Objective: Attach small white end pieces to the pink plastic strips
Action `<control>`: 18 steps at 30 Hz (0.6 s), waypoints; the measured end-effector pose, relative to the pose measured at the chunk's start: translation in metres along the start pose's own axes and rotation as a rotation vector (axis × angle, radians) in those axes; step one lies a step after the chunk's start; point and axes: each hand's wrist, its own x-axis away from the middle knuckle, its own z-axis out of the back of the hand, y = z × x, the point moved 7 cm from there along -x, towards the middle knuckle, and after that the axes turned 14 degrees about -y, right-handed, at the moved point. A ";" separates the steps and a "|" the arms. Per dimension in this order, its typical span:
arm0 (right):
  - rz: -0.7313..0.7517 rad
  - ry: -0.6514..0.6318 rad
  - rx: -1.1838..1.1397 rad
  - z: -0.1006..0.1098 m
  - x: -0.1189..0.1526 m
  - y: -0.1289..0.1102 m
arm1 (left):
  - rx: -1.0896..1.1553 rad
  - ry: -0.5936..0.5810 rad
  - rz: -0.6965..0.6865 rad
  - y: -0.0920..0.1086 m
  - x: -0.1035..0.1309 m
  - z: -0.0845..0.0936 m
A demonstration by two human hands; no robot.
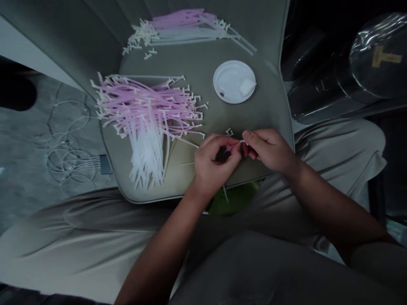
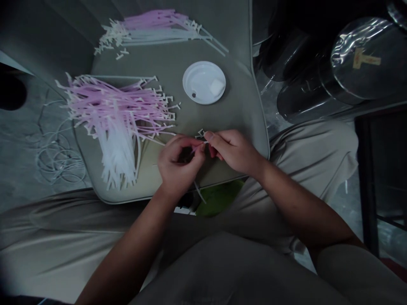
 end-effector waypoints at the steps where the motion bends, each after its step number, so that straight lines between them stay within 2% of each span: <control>1: 0.006 0.002 0.016 0.000 0.000 -0.001 | -0.001 -0.006 0.002 0.000 0.000 -0.001; 6: 0.055 0.032 0.137 0.002 -0.001 -0.007 | 0.024 -0.021 -0.027 0.001 -0.001 -0.002; 18: 0.068 -0.007 0.126 0.001 -0.002 -0.008 | 0.007 -0.030 -0.047 0.002 -0.001 -0.004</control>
